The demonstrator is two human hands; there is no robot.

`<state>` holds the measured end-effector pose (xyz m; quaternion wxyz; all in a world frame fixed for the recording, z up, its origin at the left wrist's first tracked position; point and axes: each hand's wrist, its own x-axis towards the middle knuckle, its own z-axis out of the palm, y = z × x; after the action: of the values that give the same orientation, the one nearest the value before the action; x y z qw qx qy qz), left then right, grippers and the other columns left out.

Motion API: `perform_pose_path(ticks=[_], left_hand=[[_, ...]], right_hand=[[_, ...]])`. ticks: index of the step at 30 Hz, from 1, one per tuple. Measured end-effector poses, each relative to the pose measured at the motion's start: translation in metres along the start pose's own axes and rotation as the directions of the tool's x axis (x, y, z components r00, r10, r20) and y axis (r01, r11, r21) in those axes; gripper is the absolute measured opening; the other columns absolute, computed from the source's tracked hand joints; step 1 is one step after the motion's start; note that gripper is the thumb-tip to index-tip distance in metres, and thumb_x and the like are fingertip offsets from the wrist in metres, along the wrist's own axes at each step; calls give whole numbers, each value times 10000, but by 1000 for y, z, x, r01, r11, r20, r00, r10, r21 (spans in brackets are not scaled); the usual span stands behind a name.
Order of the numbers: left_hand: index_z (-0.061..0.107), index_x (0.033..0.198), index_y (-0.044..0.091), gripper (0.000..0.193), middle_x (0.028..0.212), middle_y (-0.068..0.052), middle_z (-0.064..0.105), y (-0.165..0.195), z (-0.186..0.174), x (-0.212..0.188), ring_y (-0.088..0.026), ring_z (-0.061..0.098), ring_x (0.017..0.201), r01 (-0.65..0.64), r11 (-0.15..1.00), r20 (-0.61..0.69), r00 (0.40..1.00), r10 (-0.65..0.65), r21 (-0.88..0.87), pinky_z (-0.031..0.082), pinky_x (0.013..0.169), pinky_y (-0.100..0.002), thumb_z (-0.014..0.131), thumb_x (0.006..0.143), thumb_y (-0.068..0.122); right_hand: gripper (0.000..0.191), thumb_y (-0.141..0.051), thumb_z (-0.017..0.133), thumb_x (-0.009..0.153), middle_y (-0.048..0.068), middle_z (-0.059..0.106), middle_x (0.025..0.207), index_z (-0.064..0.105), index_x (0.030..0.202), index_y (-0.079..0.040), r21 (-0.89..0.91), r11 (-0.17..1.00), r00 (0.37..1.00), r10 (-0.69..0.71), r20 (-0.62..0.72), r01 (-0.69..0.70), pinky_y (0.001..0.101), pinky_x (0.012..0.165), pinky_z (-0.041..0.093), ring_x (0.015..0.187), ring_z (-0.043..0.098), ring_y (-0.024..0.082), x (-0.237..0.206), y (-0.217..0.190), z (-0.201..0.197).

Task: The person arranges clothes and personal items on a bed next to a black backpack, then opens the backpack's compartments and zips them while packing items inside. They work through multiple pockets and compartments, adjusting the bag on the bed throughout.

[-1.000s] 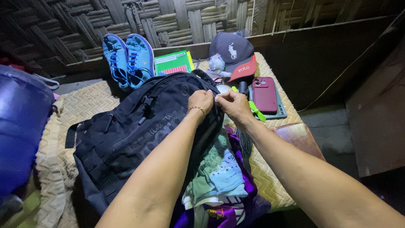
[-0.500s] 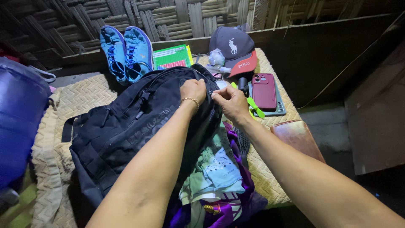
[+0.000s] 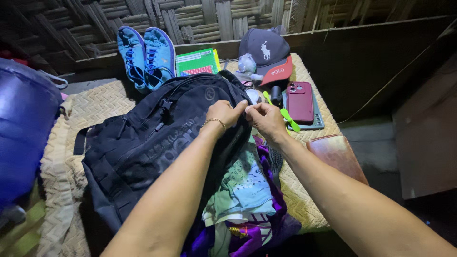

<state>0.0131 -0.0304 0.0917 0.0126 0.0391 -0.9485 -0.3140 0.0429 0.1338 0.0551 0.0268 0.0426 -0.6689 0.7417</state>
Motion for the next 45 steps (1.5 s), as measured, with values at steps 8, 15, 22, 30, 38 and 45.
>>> perform_pose_path(ticks=[8,15,22,30,38,45], left_hand=[[783,971,95,414,1065,-218,731,10,7,-7,-405,683,1068,-64,997,-35,997,63,-47,523,963,-465,565,908,441],[774,899,88,394,974,-210,742,5,9,-6,-403,704,989,-46,989,-168,986,22,-137,533,907,-485,583,906,433],[735,794,46,418,883,-231,726,-3,2,8,-411,706,901,-58,980,-245,969,10,-192,536,835,-484,590,907,422],[721,764,35,423,857,-234,717,-11,3,19,-419,705,874,-85,972,-356,935,2,-218,534,808,-484,601,916,411],[637,732,3,457,724,-219,649,-26,-4,16,-349,646,656,-93,848,-508,832,-221,-521,499,675,-456,579,950,400],[596,756,-8,473,672,-163,621,-30,-27,15,-250,534,599,-193,698,-654,579,-487,-690,428,598,-444,560,977,409]], right_hand=[[148,-176,728,914,22,696,782,724,906,-29,-26,1000,1000,8,25,-8,225,597,473,655,599,70,2,7,-6],[149,-164,737,905,28,699,794,704,946,-25,-29,1000,998,3,63,-1,229,586,471,647,586,76,4,-2,2],[144,-168,732,918,21,692,797,700,953,-32,-49,999,994,13,112,-8,226,591,463,665,593,71,-3,-9,7],[128,-138,727,911,22,703,820,689,945,-20,-5,999,986,-33,164,34,222,662,523,713,646,78,-4,-4,16],[149,-154,743,913,-1,673,862,711,1025,-61,-17,998,977,61,204,-59,248,591,434,696,553,66,-15,-27,32],[197,-167,745,947,-11,720,935,711,1070,-17,148,967,920,-246,305,209,215,732,525,815,626,43,6,-37,71]])
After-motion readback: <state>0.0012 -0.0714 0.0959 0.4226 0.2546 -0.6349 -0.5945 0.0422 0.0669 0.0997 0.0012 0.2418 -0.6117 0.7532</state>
